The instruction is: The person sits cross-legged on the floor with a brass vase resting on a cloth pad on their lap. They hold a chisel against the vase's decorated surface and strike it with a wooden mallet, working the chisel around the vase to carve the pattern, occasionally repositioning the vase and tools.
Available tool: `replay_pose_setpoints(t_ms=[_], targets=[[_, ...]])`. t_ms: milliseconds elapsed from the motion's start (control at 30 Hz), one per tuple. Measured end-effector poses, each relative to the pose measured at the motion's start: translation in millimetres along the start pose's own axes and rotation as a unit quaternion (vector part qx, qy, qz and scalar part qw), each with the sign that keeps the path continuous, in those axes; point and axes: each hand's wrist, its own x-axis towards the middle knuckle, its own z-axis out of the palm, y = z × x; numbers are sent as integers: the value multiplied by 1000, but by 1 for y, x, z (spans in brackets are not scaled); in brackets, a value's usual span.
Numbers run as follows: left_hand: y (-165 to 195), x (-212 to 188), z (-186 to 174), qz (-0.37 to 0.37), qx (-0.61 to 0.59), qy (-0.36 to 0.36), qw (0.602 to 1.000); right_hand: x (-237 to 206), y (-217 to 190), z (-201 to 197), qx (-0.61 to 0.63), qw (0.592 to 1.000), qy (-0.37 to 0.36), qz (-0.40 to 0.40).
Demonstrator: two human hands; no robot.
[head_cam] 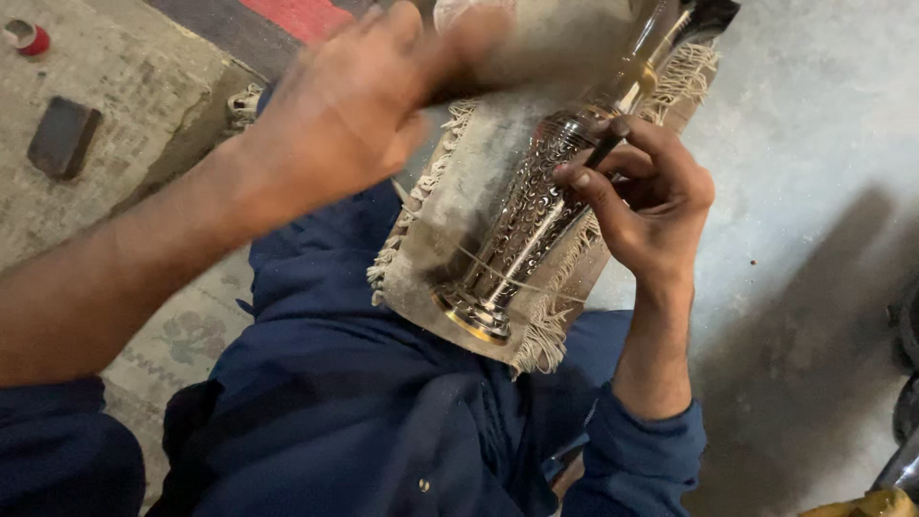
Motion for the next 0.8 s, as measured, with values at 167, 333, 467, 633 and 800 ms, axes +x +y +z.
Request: replay_pose_setpoints(t_ms=[167, 333, 467, 633, 800], targets=[[0, 4, 2, 50, -17, 75, 996, 2, -2, -2, -29, 999, -14, -18], [-2, 9, 1, 45, 22, 59, 997, 5, -7, -3, -51, 999, 5, 17], [-2, 13, 2, 38, 12, 53, 998, 7, -9, -4, -23, 999, -22, 10], [-3, 15, 4, 45, -81, 74, 993, 7, -9, -7, -29, 999, -30, 27], [-4, 18, 3, -51, -172, 33, 983, 8, -9, -8, -13, 999, -27, 26]])
